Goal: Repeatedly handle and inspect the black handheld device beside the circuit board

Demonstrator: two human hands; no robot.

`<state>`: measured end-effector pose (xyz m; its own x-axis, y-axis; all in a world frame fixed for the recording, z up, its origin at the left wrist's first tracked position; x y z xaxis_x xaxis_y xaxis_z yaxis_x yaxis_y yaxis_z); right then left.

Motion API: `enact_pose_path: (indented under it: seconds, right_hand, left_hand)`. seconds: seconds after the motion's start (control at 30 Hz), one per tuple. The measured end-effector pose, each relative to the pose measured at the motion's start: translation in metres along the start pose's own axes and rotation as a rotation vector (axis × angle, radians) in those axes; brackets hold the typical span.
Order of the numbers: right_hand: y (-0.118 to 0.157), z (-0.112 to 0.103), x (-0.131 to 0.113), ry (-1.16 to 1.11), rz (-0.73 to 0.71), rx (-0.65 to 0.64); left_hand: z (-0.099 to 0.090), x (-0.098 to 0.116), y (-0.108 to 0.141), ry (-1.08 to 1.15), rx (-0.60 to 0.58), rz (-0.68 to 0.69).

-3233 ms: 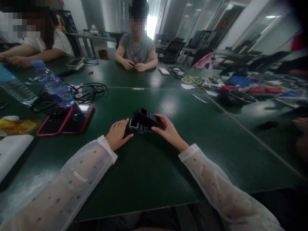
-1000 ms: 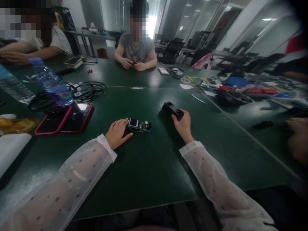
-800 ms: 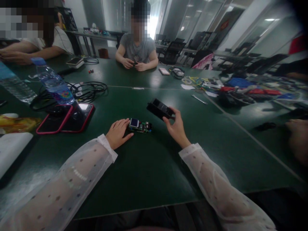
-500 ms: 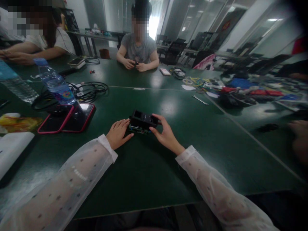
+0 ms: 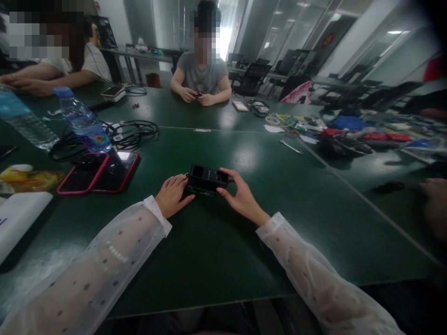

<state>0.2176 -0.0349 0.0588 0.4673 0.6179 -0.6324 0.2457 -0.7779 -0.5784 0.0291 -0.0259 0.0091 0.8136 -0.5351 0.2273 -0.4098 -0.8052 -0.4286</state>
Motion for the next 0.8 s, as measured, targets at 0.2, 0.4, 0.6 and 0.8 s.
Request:
enact_pose_path:
  seconds: [0.2, 0.4, 0.6, 0.8]
  right_hand:
    - [0.008, 0.013, 0.017, 0.077, 0.016, -0.123]
    - [0.011, 0.022, 0.025, 0.084, 0.052, -0.173]
    - [0.011, 0.021, 0.025, 0.069, 0.095, -0.177]
    - [0.011, 0.019, 0.023, 0.051, 0.112, -0.173]
  left_hand:
    - [0.0, -0.005, 0.0, 0.055, 0.012, -0.056]
    - [-0.005, -0.003, 0.001, 0.147, 0.046, -0.033]
    - [-0.007, -0.003, 0.0, 0.164, 0.036, -0.056]
    - [-0.006, -0.004, 0.0, 0.166, 0.05, -0.048]
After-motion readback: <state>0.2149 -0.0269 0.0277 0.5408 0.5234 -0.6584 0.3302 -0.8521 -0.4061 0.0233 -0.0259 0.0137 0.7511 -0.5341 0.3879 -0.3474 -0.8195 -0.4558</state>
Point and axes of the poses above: each hand's wrist, its own y-axis away from the middle knuckle, its own z-axis out of the palm, x = y × z, the point moved 8 cm from there along -y, towards the middle knuckle, and after that the axes turned 10 degrees about x, right-handed, at the moved point
